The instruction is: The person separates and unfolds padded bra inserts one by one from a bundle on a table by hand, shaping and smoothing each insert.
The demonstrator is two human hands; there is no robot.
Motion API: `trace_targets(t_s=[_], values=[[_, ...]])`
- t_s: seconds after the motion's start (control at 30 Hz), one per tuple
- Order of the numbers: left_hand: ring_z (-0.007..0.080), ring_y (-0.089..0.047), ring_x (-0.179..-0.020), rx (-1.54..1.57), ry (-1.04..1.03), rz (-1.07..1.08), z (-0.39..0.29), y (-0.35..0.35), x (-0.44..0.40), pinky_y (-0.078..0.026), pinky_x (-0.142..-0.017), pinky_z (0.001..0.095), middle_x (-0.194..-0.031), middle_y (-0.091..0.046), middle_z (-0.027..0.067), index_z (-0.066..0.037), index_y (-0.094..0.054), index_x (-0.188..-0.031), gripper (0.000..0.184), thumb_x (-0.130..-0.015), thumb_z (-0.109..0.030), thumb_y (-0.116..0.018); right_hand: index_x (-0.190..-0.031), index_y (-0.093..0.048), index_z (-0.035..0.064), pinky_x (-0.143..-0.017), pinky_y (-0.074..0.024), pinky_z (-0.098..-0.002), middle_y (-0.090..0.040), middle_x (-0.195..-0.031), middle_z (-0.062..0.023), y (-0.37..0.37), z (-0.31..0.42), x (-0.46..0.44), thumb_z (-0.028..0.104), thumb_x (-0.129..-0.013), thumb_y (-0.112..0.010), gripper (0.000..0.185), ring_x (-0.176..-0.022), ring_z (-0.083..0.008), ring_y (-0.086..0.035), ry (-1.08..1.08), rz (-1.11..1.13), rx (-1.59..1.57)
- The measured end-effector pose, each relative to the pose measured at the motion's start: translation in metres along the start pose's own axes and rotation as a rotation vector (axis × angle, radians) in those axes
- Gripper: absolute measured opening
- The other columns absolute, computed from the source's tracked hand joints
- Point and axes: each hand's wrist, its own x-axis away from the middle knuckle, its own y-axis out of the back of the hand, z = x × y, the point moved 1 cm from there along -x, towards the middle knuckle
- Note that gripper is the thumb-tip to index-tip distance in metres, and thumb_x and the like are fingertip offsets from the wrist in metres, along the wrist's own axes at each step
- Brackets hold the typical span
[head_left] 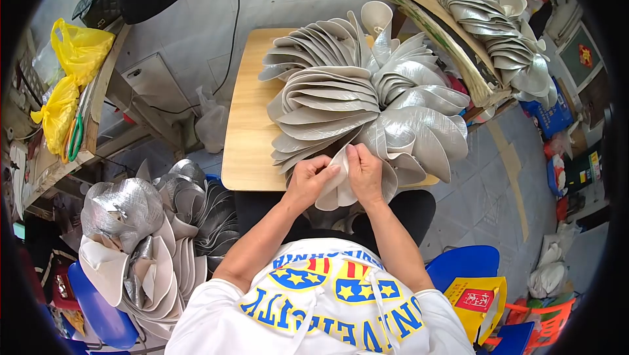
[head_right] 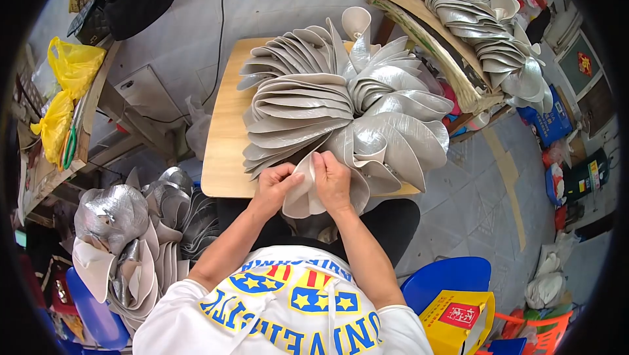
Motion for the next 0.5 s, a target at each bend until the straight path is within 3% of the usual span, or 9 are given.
trace_targets(t_s=[0.17,0.27,0.5], values=[[0.0034,-0.054,-0.067,0.006,0.003,-0.014,0.009,0.004,0.008,-0.042,-0.061,0.0193,-0.075,-0.063,-0.0010,0.000,-0.066,-0.086,0.013,-0.088,-0.012,-0.065,-0.071,-0.052,-0.0004,-0.052,-0.0384,-0.0378,-0.049,-0.058,-0.0163,-0.003,-0.022,0.008,0.024,-0.096,-0.054,0.035,-0.051,-0.0251,-0.044,-0.095,-0.035,0.021],[0.0028,-0.052,-0.066,0.009,0.029,-0.060,0.008,0.010,0.011,-0.041,-0.060,0.0188,-0.074,-0.063,-0.0016,0.000,-0.066,-0.085,0.014,-0.088,-0.014,-0.066,-0.072,-0.053,-0.0009,-0.052,-0.0387,-0.0363,-0.050,-0.057,-0.0142,-0.005,-0.012,0.006,0.025,-0.096,-0.055,0.036,-0.052,-0.0207,-0.044,-0.184,-0.011,-0.029],[0.0021,-0.046,-0.063,-0.034,-0.015,-0.147,0.002,0.013,0.009,-0.036,-0.055,0.0200,-0.069,-0.057,-0.0044,0.000,-0.064,-0.082,0.019,-0.089,-0.018,-0.066,-0.078,-0.056,-0.0006,-0.054,-0.0397,-0.0312,-0.053,-0.061,-0.0028,-0.009,-0.006,0.013,0.025,-0.091,-0.063,0.030,-0.059,-0.0094,-0.046,-0.293,0.053,-0.264]])
